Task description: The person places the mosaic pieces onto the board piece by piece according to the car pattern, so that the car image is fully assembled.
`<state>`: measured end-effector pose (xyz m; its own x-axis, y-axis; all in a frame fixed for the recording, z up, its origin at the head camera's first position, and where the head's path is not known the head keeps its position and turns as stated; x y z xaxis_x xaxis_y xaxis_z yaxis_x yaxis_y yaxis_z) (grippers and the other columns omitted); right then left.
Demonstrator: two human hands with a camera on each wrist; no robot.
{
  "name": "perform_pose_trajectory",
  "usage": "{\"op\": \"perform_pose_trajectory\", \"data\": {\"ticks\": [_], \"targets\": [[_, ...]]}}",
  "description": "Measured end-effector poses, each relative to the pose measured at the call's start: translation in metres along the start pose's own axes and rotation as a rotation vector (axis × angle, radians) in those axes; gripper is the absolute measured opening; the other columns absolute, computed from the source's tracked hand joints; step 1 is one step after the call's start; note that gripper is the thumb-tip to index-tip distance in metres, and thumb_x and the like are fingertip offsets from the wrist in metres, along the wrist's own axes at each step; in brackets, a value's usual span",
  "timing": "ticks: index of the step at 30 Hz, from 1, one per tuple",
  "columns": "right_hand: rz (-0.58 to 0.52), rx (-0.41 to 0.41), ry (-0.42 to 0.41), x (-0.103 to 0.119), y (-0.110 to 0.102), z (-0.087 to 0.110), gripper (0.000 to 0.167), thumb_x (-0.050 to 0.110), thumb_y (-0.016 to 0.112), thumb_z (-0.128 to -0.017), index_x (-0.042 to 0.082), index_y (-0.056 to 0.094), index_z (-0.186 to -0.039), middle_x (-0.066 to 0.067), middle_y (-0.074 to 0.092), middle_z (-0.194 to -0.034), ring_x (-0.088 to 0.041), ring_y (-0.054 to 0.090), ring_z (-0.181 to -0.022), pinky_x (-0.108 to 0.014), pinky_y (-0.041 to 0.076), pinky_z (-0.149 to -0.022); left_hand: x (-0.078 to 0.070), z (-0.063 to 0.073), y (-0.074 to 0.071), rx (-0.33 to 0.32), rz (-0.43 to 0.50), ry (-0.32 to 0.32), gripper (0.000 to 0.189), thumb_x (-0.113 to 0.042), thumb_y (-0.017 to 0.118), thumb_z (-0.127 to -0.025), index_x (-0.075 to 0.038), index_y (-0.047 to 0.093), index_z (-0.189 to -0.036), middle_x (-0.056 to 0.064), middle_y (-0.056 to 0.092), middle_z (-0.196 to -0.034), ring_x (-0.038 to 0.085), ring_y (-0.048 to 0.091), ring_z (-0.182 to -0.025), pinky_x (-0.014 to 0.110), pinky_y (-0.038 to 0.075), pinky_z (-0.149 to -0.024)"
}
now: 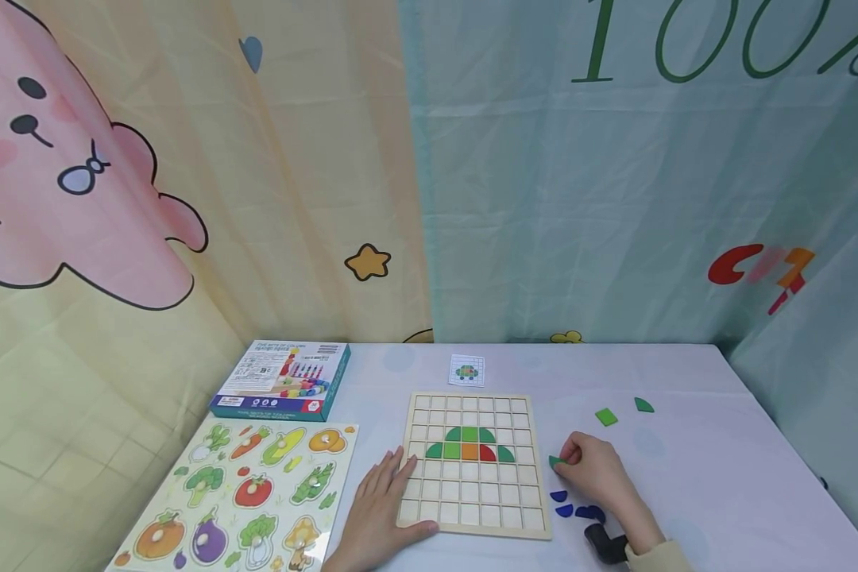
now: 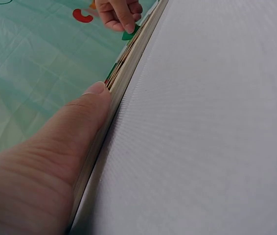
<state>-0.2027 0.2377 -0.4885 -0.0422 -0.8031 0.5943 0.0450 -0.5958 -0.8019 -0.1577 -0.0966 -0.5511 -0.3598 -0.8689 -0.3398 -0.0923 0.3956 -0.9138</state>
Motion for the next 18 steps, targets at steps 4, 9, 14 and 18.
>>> {"op": "perform_pose_trajectory", "data": {"ticks": [4, 9, 14, 18], "targets": [[-0.026, -0.009, -0.004, 0.003, -0.001, 0.001, 0.016, 0.008, 0.074, -0.078, 0.006, 0.058, -0.080, -0.001, 0.053, -0.068, -0.016, 0.048, -0.062, -0.028, 0.042, -0.053, 0.000, 0.000, -0.001, 0.000, -0.002, 0.000, 0.103, -0.083, 0.044, -0.072, -0.015, 0.033, -0.148, 0.008, 0.023, -0.155, 0.026, 0.014, -0.142, 0.044, 0.013, -0.112], [-0.047, -0.061, -0.064, 0.014, 0.001, 0.003, 0.012, 0.006, 0.074, -0.079, 0.005, 0.062, -0.085, 0.001, 0.053, -0.069, -0.015, 0.047, -0.062, -0.025, 0.041, -0.051, 0.000, 0.000, -0.001, 0.003, -0.003, -0.001, 0.103, -0.084, 0.043, -0.072, -0.015, 0.033, -0.148, 0.007, 0.024, -0.154, 0.025, 0.015, -0.142, 0.043, 0.013, -0.113], [-0.084, -0.088, -0.150, 0.034, 0.009, 0.005, 0.011, 0.002, 0.073, -0.080, 0.003, 0.067, -0.090, 0.002, 0.055, -0.072, -0.013, 0.049, -0.064, -0.023, 0.044, -0.053, 0.000, 0.000, -0.001, 0.001, -0.001, 0.001, 0.103, -0.083, 0.044, -0.072, -0.016, 0.033, -0.149, 0.007, 0.023, -0.154, 0.026, 0.015, -0.142, 0.044, 0.013, -0.112], [-0.140, -0.078, -0.183, 0.052, 0.019, 0.006, 0.010, 0.001, 0.073, -0.080, 0.005, 0.067, -0.087, 0.003, 0.057, -0.073, -0.012, 0.052, -0.066, -0.023, 0.048, -0.057, -0.001, 0.001, -0.002, -0.013, -0.002, 0.013, 0.102, -0.083, 0.045, -0.072, -0.015, 0.033, -0.148, 0.008, 0.024, -0.154, 0.026, 0.016, -0.141, 0.043, 0.013, -0.112]]}}
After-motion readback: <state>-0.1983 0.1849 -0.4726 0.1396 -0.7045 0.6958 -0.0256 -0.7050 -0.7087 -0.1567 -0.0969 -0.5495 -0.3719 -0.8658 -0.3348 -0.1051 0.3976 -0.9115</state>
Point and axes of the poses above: each hand's wrist, its own z-axis away from the middle knuckle, its own y-axis out of the palm, x = y × z, the point moved 1 cm from there along -z, towards the middle knuckle
